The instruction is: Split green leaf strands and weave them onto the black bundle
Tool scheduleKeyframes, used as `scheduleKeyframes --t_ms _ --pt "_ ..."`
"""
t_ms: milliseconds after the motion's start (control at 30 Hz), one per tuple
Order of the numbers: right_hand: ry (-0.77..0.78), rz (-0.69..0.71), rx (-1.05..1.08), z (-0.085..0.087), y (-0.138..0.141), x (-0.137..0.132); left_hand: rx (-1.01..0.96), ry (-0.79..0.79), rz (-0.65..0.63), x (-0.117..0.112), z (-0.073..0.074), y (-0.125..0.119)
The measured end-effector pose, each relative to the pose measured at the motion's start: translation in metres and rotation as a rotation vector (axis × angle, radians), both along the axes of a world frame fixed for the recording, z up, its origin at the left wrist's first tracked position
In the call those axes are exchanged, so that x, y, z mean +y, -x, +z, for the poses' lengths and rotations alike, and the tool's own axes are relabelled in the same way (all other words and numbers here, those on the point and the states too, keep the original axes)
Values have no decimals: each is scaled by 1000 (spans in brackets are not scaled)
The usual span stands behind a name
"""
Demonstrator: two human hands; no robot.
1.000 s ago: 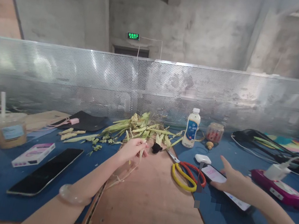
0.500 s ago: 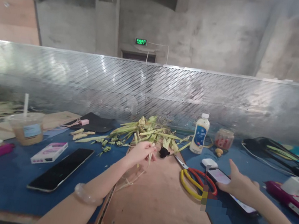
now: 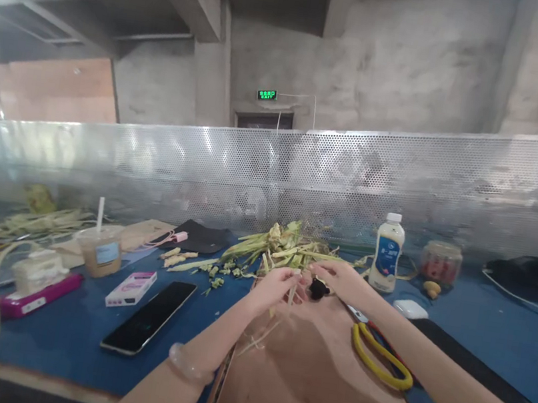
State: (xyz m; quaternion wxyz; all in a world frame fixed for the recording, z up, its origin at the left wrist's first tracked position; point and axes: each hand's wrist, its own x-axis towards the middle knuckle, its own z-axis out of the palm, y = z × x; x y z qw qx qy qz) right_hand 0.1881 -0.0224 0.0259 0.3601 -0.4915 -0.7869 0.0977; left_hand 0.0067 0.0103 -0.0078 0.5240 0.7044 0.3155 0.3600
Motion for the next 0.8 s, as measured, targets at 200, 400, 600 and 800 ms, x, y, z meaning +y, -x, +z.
scheduleKeyframes --t_ms 200,400,600,800 --pt "248 114 421 -35 16 21 57 -19 -30 -2 -1 0" --pt "295 113 518 -43 10 13 77 -20 -69 -2 -4 -1" --pt "68 118 379 -36 14 3 56 69 -108 -8 -2 -6" --pt "-57 100 271 -32 12 -1 -7 124 -38 -13 3 -10"
